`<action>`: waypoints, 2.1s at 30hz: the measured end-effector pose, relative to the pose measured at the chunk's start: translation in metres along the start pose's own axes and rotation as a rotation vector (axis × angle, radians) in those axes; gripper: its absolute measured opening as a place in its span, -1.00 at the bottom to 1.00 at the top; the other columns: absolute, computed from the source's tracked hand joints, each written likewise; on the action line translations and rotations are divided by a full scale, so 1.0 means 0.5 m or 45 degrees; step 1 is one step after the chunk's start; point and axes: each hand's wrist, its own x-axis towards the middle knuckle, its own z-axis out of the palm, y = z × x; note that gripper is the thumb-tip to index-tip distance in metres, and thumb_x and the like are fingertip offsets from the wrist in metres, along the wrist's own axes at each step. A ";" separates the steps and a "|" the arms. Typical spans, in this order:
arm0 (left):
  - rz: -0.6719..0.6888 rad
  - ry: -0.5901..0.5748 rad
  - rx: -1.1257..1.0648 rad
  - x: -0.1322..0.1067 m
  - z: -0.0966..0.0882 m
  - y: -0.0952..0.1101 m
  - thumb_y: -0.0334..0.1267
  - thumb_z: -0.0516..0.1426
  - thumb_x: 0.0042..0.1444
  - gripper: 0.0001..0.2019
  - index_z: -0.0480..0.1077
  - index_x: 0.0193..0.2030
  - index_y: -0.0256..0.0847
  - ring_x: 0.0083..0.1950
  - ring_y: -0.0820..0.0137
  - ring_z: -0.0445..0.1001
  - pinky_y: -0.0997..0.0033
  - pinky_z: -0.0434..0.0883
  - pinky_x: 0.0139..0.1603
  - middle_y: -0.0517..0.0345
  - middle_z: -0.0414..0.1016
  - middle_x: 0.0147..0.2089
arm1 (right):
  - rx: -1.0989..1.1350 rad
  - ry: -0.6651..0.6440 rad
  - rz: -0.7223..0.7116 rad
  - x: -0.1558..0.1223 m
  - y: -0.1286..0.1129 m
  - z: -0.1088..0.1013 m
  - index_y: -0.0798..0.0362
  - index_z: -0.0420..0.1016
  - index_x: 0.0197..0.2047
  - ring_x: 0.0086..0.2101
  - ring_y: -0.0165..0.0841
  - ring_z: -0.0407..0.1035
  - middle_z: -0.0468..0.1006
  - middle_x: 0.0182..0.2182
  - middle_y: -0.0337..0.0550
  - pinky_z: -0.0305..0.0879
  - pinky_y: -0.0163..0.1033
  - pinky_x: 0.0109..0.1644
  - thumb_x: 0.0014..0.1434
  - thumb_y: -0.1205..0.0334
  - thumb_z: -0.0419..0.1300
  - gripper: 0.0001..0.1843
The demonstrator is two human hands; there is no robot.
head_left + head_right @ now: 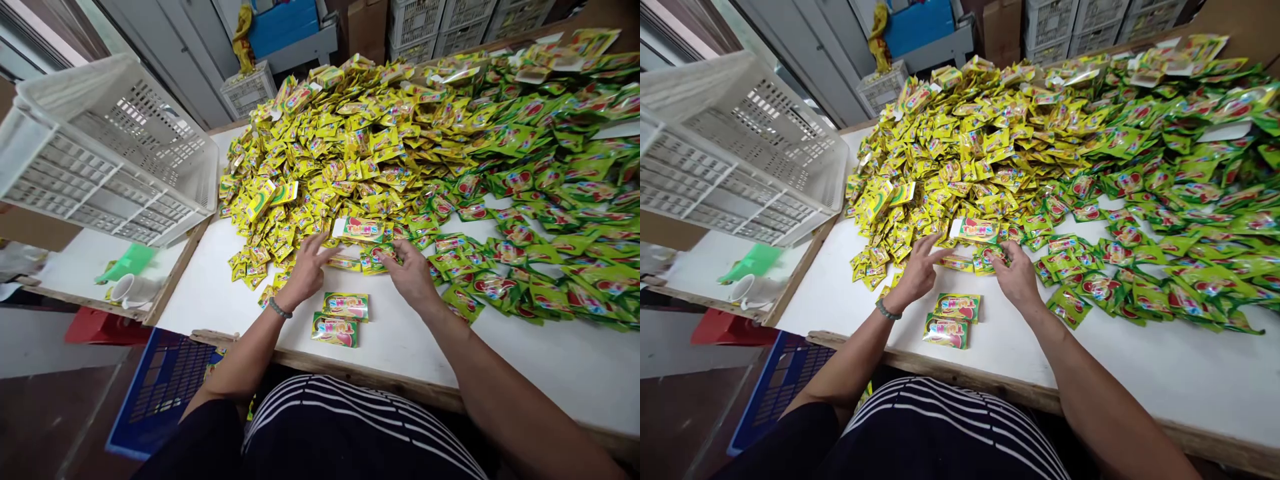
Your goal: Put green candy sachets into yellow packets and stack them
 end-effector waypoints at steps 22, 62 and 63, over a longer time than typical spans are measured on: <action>-0.596 0.091 -1.516 0.015 0.071 0.025 -0.08 0.39 -0.13 -0.47 0.33 -0.07 -0.23 -0.30 0.40 0.51 0.43 0.42 -0.25 0.14 0.53 -0.26 | 0.311 -0.179 0.137 0.003 -0.036 -0.001 -0.02 0.46 -0.29 -0.30 -0.23 0.46 0.56 -0.39 -0.20 0.41 -0.10 -0.19 -0.09 -0.03 0.36 -0.65; -0.535 -0.086 -1.657 0.030 0.042 0.073 -0.09 0.42 -0.19 -0.56 0.54 -0.16 -0.24 -0.30 0.38 0.56 0.42 0.48 -0.24 0.12 0.64 -0.26 | 0.144 -0.067 -0.040 0.003 -0.082 -0.018 -0.01 0.55 -0.27 -0.31 -0.25 0.46 0.60 -0.35 -0.17 0.41 -0.10 -0.17 -0.05 -0.03 0.36 -0.68; -0.538 -0.077 -1.679 0.030 0.043 0.074 -0.10 0.42 -0.18 -0.56 0.54 -0.16 -0.24 -0.30 0.38 0.56 0.41 0.49 -0.22 0.12 0.64 -0.25 | 0.073 -0.018 -0.057 0.002 -0.082 -0.016 -0.01 0.57 -0.30 -0.35 -0.25 0.45 0.60 -0.37 -0.16 0.41 -0.09 -0.19 -0.04 -0.04 0.35 -0.69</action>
